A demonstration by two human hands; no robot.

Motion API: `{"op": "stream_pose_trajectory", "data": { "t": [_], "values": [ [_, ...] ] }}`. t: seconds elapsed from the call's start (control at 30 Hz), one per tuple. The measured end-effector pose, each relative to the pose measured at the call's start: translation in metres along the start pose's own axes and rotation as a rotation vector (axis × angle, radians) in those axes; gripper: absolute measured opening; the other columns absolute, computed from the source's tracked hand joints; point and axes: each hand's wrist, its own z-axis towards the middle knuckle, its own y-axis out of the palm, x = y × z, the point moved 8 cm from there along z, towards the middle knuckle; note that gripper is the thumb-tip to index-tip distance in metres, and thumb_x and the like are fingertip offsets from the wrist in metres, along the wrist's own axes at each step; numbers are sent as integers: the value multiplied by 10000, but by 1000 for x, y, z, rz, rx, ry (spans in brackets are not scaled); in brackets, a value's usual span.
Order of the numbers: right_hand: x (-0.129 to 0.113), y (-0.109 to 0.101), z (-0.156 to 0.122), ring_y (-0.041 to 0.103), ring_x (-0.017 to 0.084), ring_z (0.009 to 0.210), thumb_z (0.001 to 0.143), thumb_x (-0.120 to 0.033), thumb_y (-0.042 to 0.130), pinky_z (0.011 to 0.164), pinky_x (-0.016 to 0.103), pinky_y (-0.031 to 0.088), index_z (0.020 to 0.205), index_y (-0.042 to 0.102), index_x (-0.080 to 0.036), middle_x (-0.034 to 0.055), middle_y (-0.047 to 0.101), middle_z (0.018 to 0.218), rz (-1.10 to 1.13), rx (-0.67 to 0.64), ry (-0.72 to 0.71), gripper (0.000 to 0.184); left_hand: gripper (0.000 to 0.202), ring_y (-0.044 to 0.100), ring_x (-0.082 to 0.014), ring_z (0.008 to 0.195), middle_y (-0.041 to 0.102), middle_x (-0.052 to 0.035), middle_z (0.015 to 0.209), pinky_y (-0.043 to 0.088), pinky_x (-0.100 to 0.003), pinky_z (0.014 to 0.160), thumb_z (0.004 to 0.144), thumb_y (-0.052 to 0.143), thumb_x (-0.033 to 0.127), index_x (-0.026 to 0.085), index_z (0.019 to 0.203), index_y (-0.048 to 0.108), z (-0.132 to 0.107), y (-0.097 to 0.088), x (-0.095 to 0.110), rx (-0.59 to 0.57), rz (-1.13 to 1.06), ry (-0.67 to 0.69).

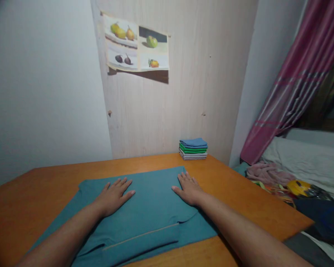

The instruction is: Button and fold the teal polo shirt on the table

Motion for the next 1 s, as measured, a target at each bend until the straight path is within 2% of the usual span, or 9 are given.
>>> {"op": "stream_pose_trajectory", "data": {
  "t": [0.13,0.27,0.37,0.47,0.53,0.63,0.7,0.83,1.0],
  "values": [
    [50,-11,-17,96,299,1536,950,-678,301,1226,450,108,1585,233,-93,126,173,1657,25,59,139,866,787,230,-332,1508,295,-121,1623,191,-591,1180,925,261,698,215,1531,399,0,-6,4,8,33,0],
    [60,-37,-42,319,256,1474,957,-541,355,1205,346,219,1532,371,-73,121,350,1598,119,178,61,741,758,283,-336,1488,336,-153,1605,244,-548,1178,928,324,644,158,1495,451,-7,-13,-1,53,38,19],
    [48,-52,-73,476,263,1363,921,-516,403,1158,344,318,1438,533,-147,98,530,1479,184,222,-41,648,713,364,-327,1448,415,-163,1563,271,-472,1184,901,422,605,139,1433,515,-28,-24,-5,86,8,94],
    [25,-54,-108,546,280,1282,895,-543,452,1109,367,387,1342,627,-203,84,610,1393,206,167,-140,589,596,529,-291,1302,580,-138,1412,380,-404,1108,909,448,561,163,1334,573,-66,-41,-8,114,-69,148],
    [6,-50,-131,549,283,1275,890,-540,481,1106,382,392,1338,629,-223,79,618,1382,186,107,-237,568,494,607,-265,1155,658,-111,1257,449,-371,1005,923,447,534,187,1237,605,-96,-53,-9,130,-117,149],
    [-15,-42,-156,542,275,1275,884,-476,529,1099,383,390,1354,604,-245,86,607,1389,125,92,-350,529,344,628,-241,999,680,-73,1081,473,-344,887,919,468,472,210,1080,623,-140,-66,-9,114,-142,129],
    [-24,-36,-165,562,279,1227,872,-412,556,1053,389,415,1310,621,-255,105,624,1344,64,84,-388,470,255,617,-227,934,671,-51,1006,465,-327,826,902,486,410,219,1006,619,-165,-69,-9,70,-142,107],
    [-35,-29,-170,626,266,981,857,-281,536,853,370,455,1033,675,-222,110,681,1053,-93,31,-420,232,191,591,-216,898,646,-37,976,437,-314,782,841,523,308,219,983,615,-202,-69,-8,1,-125,64],
    [-48,-33,-167,632,231,821,861,-214,500,680,314,380,906,655,-204,93,658,953,-282,15,-390,162,190,586,-220,919,619,-50,977,426,-309,781,852,490,278,219,955,640,-211,-66,-3,-15,-76,67]
  ]
}}
